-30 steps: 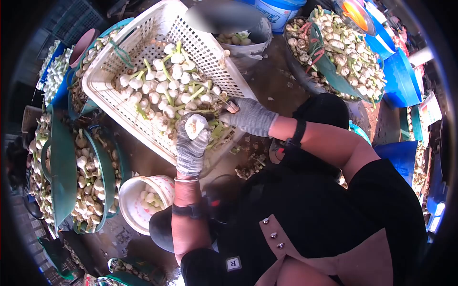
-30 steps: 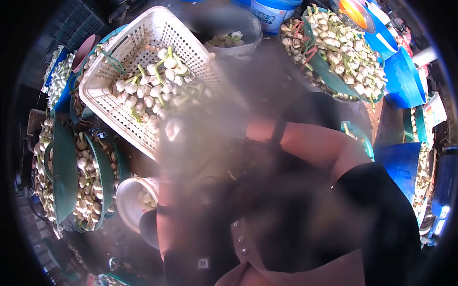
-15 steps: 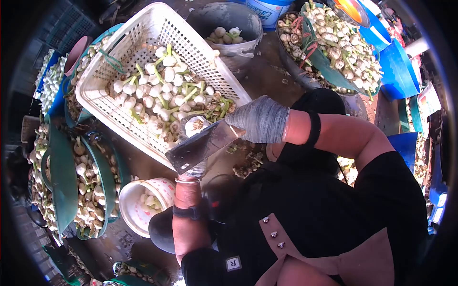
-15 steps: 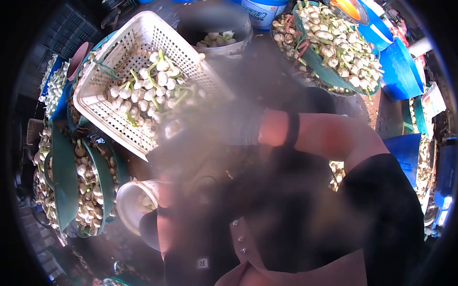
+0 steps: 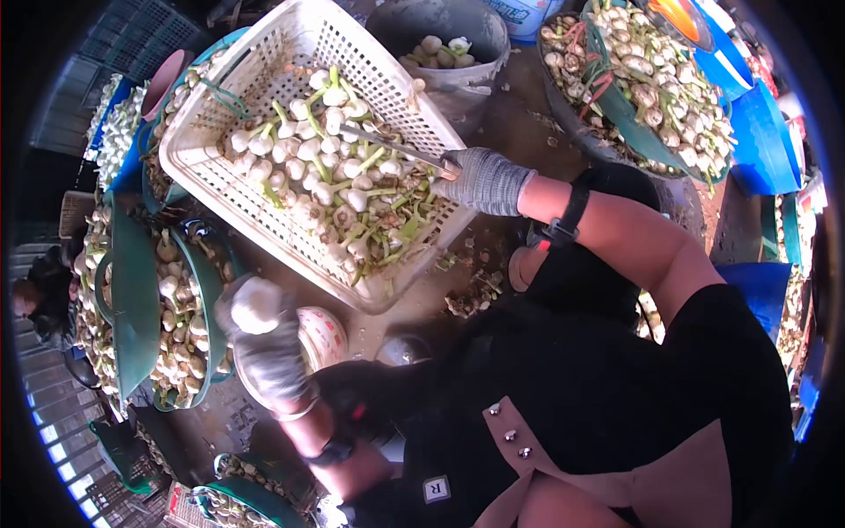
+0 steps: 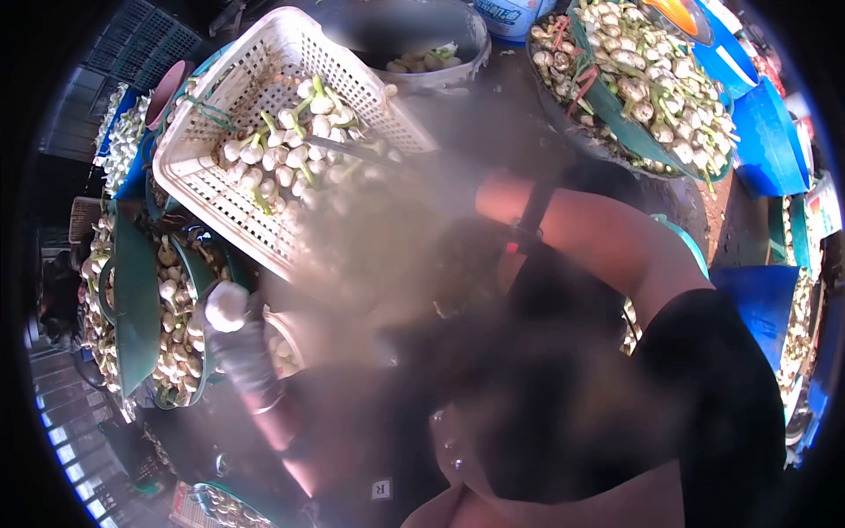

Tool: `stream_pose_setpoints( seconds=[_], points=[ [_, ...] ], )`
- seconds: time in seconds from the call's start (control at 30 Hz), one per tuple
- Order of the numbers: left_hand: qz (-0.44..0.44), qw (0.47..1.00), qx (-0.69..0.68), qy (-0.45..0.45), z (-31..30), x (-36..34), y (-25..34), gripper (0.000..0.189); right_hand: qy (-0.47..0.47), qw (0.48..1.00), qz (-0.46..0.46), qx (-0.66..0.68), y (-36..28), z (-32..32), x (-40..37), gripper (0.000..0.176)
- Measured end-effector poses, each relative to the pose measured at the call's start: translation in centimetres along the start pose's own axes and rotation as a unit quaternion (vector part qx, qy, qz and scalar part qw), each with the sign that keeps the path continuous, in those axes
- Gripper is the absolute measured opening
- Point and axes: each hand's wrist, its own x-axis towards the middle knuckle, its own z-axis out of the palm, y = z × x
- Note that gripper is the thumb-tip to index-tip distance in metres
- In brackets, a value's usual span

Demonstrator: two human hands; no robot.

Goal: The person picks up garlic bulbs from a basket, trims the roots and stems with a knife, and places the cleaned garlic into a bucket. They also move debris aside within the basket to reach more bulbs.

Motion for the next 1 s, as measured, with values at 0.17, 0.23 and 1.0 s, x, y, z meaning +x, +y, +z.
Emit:
stream_pose_setpoints(
  seconds=[0.17,0.23,1.0],
  points=[
    [-0.058,0.951,0.299,0.044,-7.3,2.0,-6.4,0.054,0.041,0.969,0.144,0.199,-3.5,-1.0,0.8,0.023],
    [-0.046,0.995,0.084,0.013,-3.3,3.0,-3.9,0.035,0.086,0.962,0.118,0.230,-2.3,-0.4,1.9,0.027],
    [-0.255,0.770,-0.538,-0.231,22.9,9.2,-13.2,0.030,0.007,0.956,-0.075,0.283,0.8,1.7,1.8,0.031]
  ],
)
